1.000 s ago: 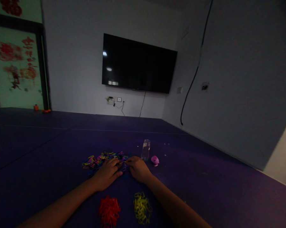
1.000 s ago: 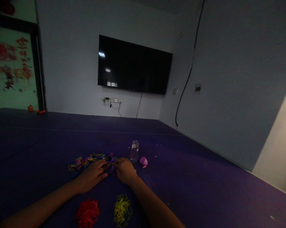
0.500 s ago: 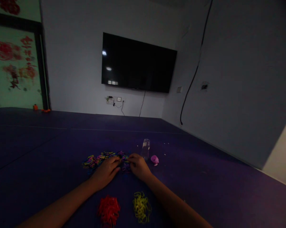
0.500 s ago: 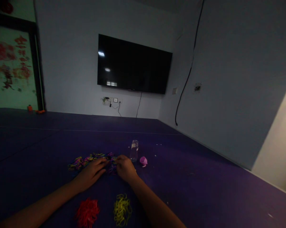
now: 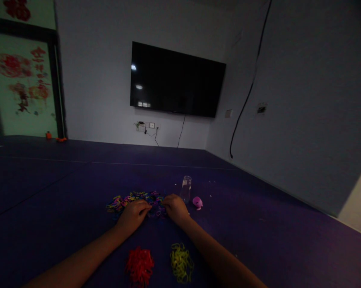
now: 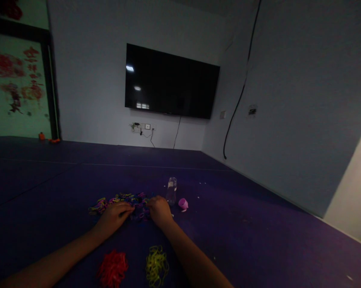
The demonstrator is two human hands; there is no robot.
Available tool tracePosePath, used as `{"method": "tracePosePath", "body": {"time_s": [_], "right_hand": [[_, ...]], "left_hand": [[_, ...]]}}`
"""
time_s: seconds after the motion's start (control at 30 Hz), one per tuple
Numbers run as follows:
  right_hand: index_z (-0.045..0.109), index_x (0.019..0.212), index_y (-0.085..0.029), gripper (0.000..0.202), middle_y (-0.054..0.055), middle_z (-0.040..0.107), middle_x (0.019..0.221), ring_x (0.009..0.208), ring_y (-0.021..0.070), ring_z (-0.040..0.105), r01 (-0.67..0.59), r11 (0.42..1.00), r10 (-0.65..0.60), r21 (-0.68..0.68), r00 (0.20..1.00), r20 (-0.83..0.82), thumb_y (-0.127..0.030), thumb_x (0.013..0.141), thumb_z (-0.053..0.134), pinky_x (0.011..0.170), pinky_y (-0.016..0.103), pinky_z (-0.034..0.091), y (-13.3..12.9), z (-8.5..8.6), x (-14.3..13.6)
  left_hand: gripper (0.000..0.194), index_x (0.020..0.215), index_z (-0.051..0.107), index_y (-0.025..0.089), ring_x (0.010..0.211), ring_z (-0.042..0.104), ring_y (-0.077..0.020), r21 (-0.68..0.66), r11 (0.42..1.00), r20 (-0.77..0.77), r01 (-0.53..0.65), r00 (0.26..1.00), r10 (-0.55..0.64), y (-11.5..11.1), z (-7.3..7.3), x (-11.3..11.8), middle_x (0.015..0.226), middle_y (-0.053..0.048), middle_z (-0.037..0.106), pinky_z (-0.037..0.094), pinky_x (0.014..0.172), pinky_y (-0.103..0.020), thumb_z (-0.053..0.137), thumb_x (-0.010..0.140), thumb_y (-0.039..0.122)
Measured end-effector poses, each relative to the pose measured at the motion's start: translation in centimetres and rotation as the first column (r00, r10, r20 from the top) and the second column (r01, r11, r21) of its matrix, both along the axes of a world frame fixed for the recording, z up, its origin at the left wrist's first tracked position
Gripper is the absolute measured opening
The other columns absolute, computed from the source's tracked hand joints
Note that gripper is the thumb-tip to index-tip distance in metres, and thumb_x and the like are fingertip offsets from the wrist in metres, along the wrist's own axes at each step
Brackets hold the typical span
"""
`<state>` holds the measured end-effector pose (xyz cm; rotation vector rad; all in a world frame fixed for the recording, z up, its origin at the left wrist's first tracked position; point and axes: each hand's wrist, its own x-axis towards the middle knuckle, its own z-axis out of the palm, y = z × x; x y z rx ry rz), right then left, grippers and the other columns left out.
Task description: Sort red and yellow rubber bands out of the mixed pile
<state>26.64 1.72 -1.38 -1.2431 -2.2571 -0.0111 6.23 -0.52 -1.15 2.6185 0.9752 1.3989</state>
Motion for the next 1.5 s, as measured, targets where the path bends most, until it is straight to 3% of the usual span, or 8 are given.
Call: {"method": "tracePosePath", "body": {"time_s": [0.23,0.47,0.73,1.1,1.37,1.5], "right_hand": [[0.072,0.088,-0.019,0.030,0.006,0.069,0.093,0.092,0.0195,0.058,0.053,0.999,-0.051,-0.008,0.992,0.118,-0.004,0.074,0.050,0.084,0.027,0.040,-0.12,0.21,-0.16],[0.071,0.088,-0.019,0.028,0.005,0.068,0.091,0.089,0.0172,0.059,0.062,0.998,-0.061,-0.014,0.994,0.093,-0.005,0.076,0.050,0.083,0.026,0.039,-0.12,0.19,-0.16],[0.070,0.089,-0.020,0.023,0.005,0.068,0.095,0.095,0.0177,0.058,0.090,0.994,-0.083,-0.053,0.989,0.120,-0.012,0.082,0.049,0.084,0.025,0.038,-0.17,0.51,-0.25],[0.063,0.098,-0.018,0.031,0.005,0.066,0.092,0.088,0.0177,0.056,0.118,0.993,-0.117,-0.017,0.993,0.029,-0.003,0.082,0.042,0.078,0.026,0.038,-0.16,0.02,-0.41],[0.069,0.088,-0.020,0.012,0.006,0.064,0.093,0.093,0.0200,0.054,0.158,0.987,-0.157,-0.031,0.987,0.030,-0.022,0.082,0.058,0.083,0.029,0.037,-0.60,0.69,-0.29],[0.070,0.080,-0.021,0.012,0.006,0.064,0.091,0.091,0.0194,0.054,0.173,0.984,-0.171,-0.045,0.984,0.039,-0.022,0.082,0.059,0.081,0.029,0.038,-0.58,0.78,-0.23]], "left_hand": [[0.020,0.088,0.071,0.021,0.077,0.068,-0.0189,-0.008,0.999,-0.027,-0.043,0.999,0.043,0.04,-0.22,0.02,0.083,-0.003,0.074,0.053,0.074,-0.032,0.052,0.084,0.016],[0.025,0.098,0.070,0.023,0.086,0.068,-0.0194,-0.036,0.999,-0.046,-0.031,0.999,0.030,0.06,-0.45,0.15,0.092,-0.003,0.073,0.053,0.080,-0.033,0.047,0.087,0.019],[0.025,0.095,0.070,0.023,0.086,0.067,-0.0190,-0.044,0.999,-0.076,-0.029,0.997,0.026,-0.07,-0.44,0.17,0.092,-0.003,0.073,0.053,0.079,-0.033,0.048,0.087,0.017],[0.024,0.093,0.070,0.021,0.082,0.067,-0.0181,-0.032,0.999,-0.104,-0.021,0.994,0.018,-0.25,-0.18,0.26,0.088,-0.004,0.073,0.053,0.077,-0.031,0.049,0.085,0.014],[0.022,0.092,0.070,0.019,0.082,0.067,-0.0190,-0.043,0.999,-0.128,-0.031,0.991,0.026,-0.56,0.06,0.34,0.088,-0.004,0.073,0.052,0.076,-0.031,0.050,0.086,0.015],[0.023,0.093,0.070,0.020,0.082,0.067,-0.0186,-0.042,0.999,-0.133,-0.021,0.991,0.015,-0.63,0.07,0.33,0.088,-0.004,0.073,0.052,0.076,-0.031,0.049,0.086,0.014]]}}
